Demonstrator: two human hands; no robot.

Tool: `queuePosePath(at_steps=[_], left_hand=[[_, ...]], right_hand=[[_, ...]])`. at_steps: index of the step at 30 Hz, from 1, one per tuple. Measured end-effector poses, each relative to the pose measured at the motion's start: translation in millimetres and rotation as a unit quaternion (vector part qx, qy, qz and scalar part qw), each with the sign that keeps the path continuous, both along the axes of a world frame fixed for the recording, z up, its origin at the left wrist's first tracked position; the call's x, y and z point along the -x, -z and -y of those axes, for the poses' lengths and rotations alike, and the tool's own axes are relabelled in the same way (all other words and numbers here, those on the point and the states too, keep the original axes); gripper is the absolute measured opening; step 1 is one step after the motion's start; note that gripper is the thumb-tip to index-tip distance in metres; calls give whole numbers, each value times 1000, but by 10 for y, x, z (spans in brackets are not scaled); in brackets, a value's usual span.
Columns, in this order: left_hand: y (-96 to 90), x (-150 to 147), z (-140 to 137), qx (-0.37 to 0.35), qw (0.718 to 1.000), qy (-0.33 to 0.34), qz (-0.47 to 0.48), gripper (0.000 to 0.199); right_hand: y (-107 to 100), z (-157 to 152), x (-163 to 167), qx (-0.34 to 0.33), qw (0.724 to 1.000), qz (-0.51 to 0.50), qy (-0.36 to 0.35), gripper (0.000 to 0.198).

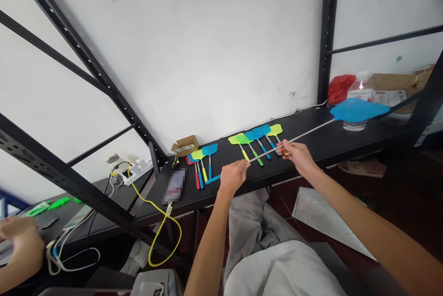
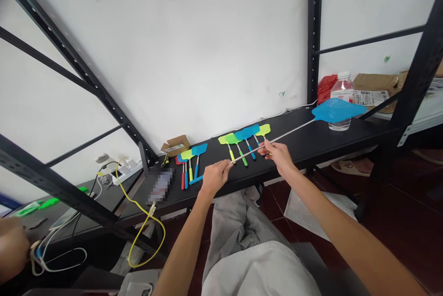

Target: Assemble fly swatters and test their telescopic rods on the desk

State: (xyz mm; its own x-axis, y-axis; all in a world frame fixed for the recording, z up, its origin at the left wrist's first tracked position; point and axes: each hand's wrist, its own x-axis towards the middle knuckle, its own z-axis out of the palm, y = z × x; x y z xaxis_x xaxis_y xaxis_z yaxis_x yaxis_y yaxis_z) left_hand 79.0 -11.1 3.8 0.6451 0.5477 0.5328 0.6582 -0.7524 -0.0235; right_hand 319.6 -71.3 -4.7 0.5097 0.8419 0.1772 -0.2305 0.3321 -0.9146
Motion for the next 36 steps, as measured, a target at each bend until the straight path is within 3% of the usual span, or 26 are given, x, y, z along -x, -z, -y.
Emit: queuePosePath(at_steps=[5, 10, 15, 22, 33, 36], left_hand=[[-65, 162, 11, -8, 1000, 4, -10, 37], [52, 436, 16, -1, 1000, 8, 10, 35], [114, 710, 96, -1, 999, -7, 34, 32], [-17, 1071, 192, 23, 994, -82, 72, 27], [-198, 1587, 43, 113, 977, -137, 116, 28], [-228, 1711, 15, 96, 979, -144, 109, 29]], right_hand=[[-47, 26, -61, 2, 1000, -20, 5, 43], [-54, 66, -284, 0, 998, -45, 43, 41], [-42, 63, -225, 8, 1000, -19, 1, 41], [-67, 80, 12, 13, 996, -10, -87, 38], [9, 31, -196, -15, 992, -117, -39, 33], [8, 32, -265, -16, 988, -155, -17, 29]])
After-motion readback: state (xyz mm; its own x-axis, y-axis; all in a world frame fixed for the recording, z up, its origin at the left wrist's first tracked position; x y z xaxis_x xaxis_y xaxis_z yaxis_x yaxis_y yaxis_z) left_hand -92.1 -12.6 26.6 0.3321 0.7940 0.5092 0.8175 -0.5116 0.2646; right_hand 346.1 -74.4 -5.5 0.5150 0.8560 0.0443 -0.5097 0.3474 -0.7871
